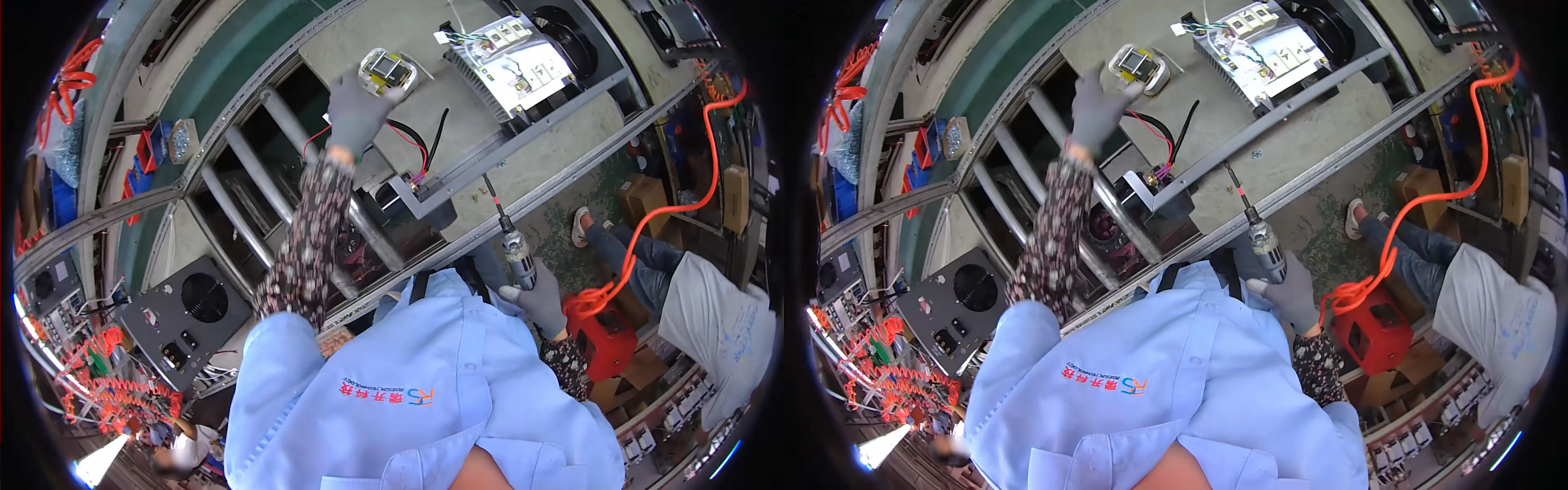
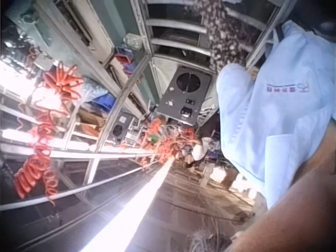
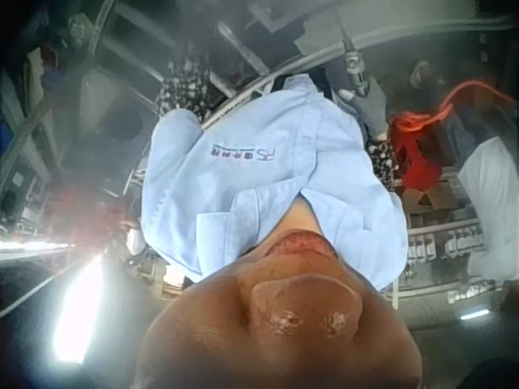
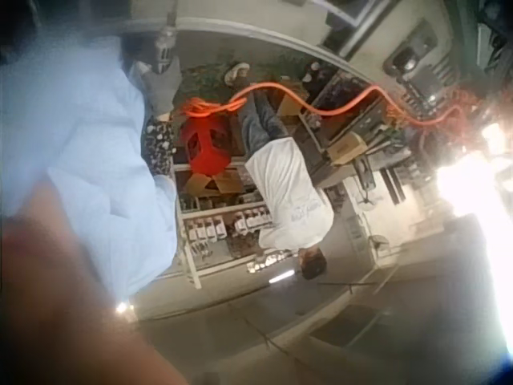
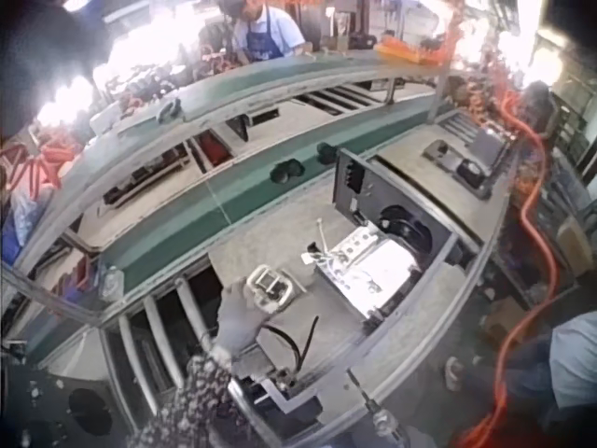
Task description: The person assembles electronic components on a metal frame using a power drill. They handle screws, nuts, and wires from bins, and integrate a small white device from a cardboard box into the assembly.
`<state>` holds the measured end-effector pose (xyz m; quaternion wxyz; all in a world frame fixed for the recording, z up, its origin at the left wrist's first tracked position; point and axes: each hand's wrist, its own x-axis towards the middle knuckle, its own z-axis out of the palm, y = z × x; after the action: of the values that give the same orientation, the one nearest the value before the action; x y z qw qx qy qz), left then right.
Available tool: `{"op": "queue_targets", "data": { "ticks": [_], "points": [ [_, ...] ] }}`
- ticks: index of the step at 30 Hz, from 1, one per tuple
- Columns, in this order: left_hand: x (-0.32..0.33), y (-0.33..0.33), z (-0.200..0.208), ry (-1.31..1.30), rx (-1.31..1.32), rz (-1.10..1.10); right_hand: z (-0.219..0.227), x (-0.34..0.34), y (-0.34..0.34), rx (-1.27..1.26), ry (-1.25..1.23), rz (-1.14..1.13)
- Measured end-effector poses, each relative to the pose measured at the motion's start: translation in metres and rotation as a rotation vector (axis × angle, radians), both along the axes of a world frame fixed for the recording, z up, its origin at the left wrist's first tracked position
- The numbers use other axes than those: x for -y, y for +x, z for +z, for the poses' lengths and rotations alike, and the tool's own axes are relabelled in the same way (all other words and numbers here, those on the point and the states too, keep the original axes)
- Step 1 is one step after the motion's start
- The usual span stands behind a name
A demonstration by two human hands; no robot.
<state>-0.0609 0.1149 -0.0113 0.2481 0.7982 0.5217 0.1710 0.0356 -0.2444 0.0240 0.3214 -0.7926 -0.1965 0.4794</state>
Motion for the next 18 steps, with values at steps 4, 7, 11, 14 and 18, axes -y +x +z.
{"op": "queue_targets", "data": {
  "ticks": [4, 7, 11, 14, 18],
  "points": [
    [-0.04, 0.047, -0.044, -0.184, -0.18, 0.016, 0.002, 0.003, 0.002, -0.068, -0.054, -0.058],
    [-0.041, 0.055, -0.057, -0.24, -0.166, -0.022, 0.002, 0.004, 0.0, 0.06, -0.069, -0.002],
    [-0.05, 0.053, -0.064, -0.255, -0.109, -0.039, 0.0, 0.003, 0.007, 0.02, -0.141, 0.025],
    [-0.062, 0.048, -0.073, -0.099, 0.012, -0.191, -0.005, 0.012, 0.007, -0.036, -0.157, -0.024],
    [-0.084, 0.026, -0.072, -1.085, 0.626, 0.11, -0.001, 0.004, 0.013, -0.102, -0.166, -0.063]
  ]
}}
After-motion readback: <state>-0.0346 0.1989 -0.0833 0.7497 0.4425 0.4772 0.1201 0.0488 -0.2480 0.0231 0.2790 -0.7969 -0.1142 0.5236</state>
